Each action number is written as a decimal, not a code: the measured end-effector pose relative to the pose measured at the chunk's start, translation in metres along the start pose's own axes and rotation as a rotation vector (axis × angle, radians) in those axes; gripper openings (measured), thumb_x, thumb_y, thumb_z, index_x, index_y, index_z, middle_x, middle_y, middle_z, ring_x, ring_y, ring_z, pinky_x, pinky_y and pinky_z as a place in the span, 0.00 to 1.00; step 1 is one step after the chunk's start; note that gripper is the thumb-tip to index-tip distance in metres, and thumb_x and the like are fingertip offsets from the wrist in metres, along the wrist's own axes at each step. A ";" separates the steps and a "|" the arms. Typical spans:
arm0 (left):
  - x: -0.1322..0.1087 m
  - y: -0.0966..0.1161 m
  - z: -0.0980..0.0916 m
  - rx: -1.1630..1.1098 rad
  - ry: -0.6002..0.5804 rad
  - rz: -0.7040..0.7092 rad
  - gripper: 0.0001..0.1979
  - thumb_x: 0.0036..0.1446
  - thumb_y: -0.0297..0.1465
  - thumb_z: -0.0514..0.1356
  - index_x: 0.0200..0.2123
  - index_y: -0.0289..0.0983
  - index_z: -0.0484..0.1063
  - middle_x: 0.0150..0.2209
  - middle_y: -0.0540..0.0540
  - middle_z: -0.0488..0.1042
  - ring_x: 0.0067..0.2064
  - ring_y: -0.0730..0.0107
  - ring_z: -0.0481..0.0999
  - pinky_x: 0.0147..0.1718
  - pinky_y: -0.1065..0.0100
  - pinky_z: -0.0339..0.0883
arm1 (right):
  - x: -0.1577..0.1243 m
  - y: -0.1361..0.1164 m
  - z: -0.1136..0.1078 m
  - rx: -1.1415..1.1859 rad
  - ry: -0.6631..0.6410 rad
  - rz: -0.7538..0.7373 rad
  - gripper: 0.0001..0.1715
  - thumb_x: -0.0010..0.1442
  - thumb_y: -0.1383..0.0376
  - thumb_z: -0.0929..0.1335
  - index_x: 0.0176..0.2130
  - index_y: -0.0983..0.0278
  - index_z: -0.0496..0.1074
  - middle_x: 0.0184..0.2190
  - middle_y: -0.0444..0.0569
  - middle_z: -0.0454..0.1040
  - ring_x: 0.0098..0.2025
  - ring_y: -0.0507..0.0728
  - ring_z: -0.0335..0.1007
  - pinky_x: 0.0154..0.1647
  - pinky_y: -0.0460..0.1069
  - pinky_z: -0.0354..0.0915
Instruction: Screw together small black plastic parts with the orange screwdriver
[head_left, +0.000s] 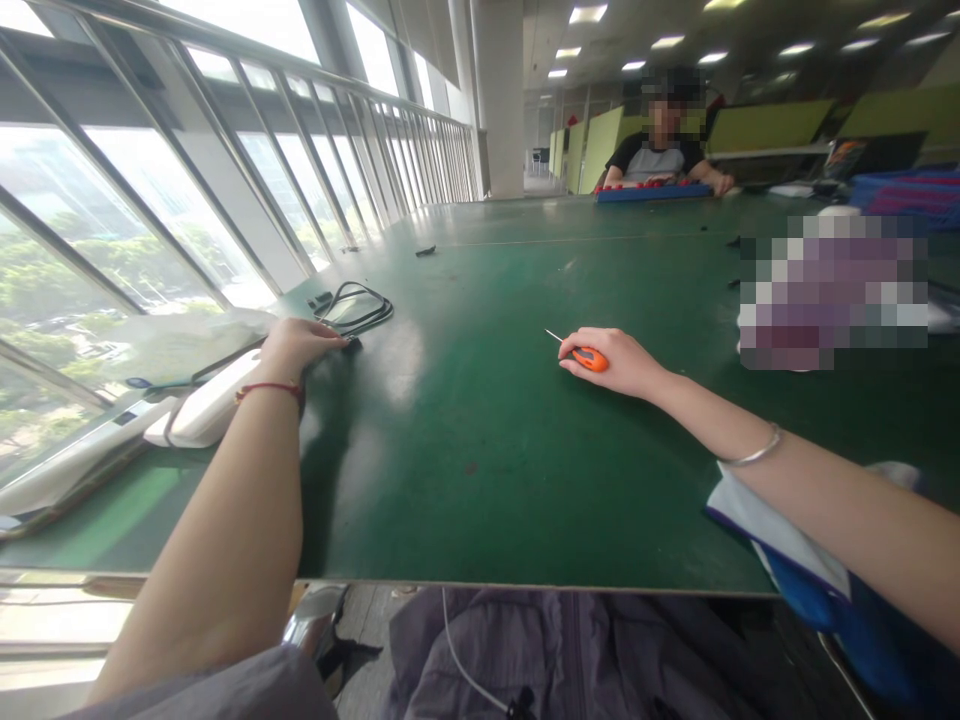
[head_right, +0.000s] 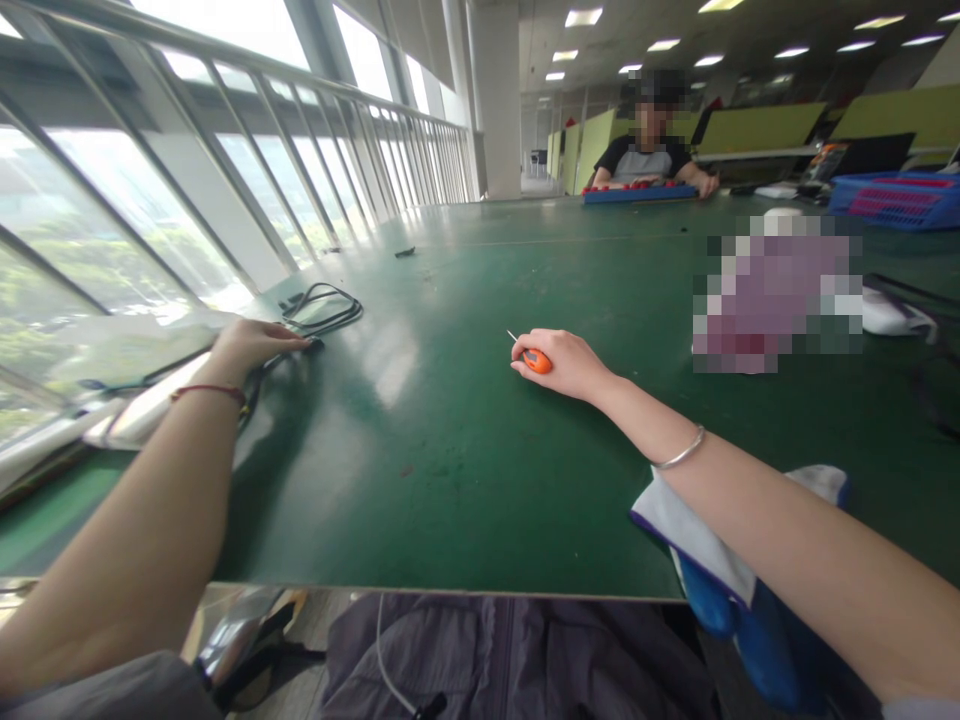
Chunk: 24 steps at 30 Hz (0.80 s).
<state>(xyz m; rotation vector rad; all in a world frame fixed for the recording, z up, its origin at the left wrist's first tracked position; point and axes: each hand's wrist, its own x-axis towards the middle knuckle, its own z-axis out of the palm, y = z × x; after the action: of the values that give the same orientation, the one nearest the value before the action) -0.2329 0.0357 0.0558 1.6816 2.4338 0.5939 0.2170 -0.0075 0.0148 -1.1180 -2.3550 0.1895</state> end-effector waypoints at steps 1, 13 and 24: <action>0.000 0.000 0.000 0.003 0.002 0.001 0.15 0.47 0.34 0.68 0.38 0.34 0.79 0.22 0.55 0.71 0.33 0.71 0.68 0.31 0.74 0.57 | 0.000 0.000 0.000 0.000 -0.001 -0.002 0.09 0.59 0.60 0.66 0.36 0.61 0.74 0.37 0.49 0.77 0.37 0.57 0.72 0.38 0.51 0.64; 0.004 -0.005 0.008 0.084 0.012 0.048 0.19 0.48 0.42 0.67 0.40 0.37 0.78 0.28 0.52 0.75 0.34 0.69 0.68 0.33 0.72 0.59 | -0.001 -0.003 0.002 0.004 0.003 0.040 0.11 0.58 0.57 0.67 0.37 0.61 0.74 0.39 0.49 0.77 0.38 0.58 0.72 0.38 0.52 0.64; -0.051 0.134 0.073 -0.111 -0.194 0.538 0.12 0.49 0.39 0.64 0.33 0.37 0.79 0.31 0.47 0.79 0.33 0.65 0.76 0.32 0.69 0.66 | 0.061 -0.060 -0.092 0.368 0.304 0.084 0.18 0.58 0.53 0.66 0.23 0.61 0.72 0.18 0.44 0.60 0.23 0.52 0.56 0.23 0.50 0.55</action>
<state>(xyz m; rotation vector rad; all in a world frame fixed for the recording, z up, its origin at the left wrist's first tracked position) -0.0739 0.0475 0.0340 2.2328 1.7785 0.5724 0.1917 -0.0091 0.1376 -0.9867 -1.9110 0.4321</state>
